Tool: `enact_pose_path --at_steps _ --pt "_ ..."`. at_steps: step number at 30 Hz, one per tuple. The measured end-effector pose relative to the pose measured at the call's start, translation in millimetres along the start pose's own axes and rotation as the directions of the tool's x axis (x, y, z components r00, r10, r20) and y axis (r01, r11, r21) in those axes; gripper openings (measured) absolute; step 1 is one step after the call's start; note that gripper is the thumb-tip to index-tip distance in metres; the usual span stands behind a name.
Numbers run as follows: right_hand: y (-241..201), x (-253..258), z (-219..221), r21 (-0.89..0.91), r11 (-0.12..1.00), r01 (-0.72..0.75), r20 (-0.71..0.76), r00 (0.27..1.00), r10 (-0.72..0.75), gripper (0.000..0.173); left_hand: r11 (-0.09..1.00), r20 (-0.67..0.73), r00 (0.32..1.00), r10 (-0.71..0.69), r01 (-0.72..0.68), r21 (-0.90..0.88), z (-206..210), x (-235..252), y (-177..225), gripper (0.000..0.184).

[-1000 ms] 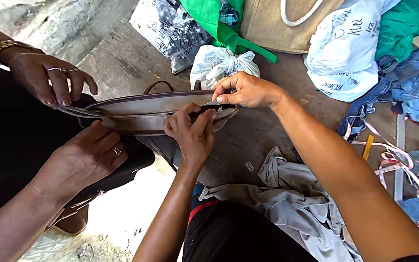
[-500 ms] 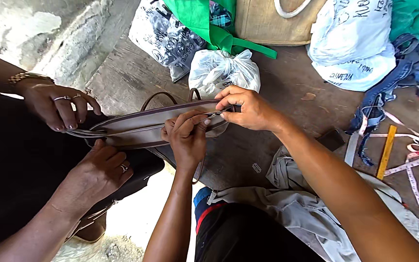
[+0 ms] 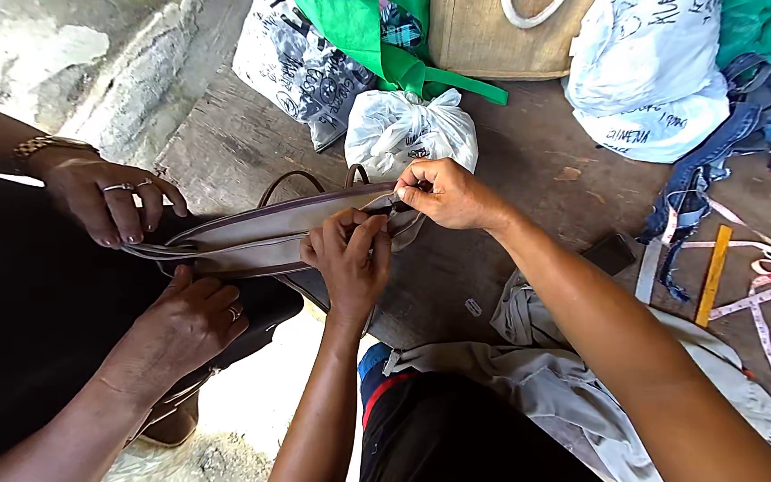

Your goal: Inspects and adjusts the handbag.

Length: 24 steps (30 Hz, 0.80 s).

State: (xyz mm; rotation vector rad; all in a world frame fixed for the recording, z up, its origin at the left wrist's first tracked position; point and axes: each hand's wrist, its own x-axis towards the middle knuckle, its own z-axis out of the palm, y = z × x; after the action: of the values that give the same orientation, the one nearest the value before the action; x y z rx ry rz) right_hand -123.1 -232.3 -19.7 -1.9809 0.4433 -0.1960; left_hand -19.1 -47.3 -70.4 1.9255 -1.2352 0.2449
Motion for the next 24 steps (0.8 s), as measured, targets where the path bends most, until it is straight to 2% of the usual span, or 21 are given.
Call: enact_pose_path --at_steps 5,10,11,13,14,16,18,21,24 --pt "1.9 -0.5 1.7 0.032 0.999 0.006 -0.017 1.0 -0.006 0.013 0.999 -0.047 0.998 0.045 -0.046 -0.015 0.6 -4.6 -1.0 0.013" --pt "5.7 -6.0 0.4 0.042 0.996 0.085 -0.002 0.996 -0.085 0.012 0.998 -0.11 0.993 0.047 -0.051 -0.038 4.5 -7.5 0.1 0.013" --pt "5.4 -9.3 0.4 0.003 0.994 0.111 0.019 0.994 -0.111 0.015 0.998 -0.112 0.993 0.044 -0.049 -0.044 3.9 -7.0 0.3 0.013" --pt "4.0 -12.6 6.9 -0.123 0.98 0.158 0.057 0.987 -0.152 0.036 0.997 -0.109 0.993 0.038 -0.046 -0.067 0.3 -2.7 -1.4 0.015" --pt "6.1 -13.2 13.6 -0.204 0.959 0.197 0.042 0.98 -0.193 0.036 0.995 -0.092 0.995 0.039 -0.046 -0.083 -1.9 0.4 -2.1 0.014" --pt "10.7 -14.6 24.8 -0.334 0.904 0.268 -0.014 0.957 -0.29 0.022 0.993 -0.013 0.999 0.046 -0.047 -0.104 -8.8 7.5 -4.4 0.011" --pt "14.7 -16.8 26.4 -0.425 0.857 0.291 -0.039 0.94 -0.338 0.025 0.998 0.106 0.993 0.056 -0.051 -0.048 -23.0 16.7 -9.9 0.012" --pt "17.2 -29.6 12.3 -0.447 0.848 0.286 -0.092 0.928 -0.361 0.028 0.995 0.21 0.976 0.052 -0.07 0.077 -46.0 23.2 -17.8 0.016" --pt "19.6 -47.4 -3.3 -0.405 0.878 0.256 -0.151 0.928 -0.341 0.028 0.989 0.254 0.965 0.062 -0.093 0.111 -57.9 22.4 -19.8 0.016"
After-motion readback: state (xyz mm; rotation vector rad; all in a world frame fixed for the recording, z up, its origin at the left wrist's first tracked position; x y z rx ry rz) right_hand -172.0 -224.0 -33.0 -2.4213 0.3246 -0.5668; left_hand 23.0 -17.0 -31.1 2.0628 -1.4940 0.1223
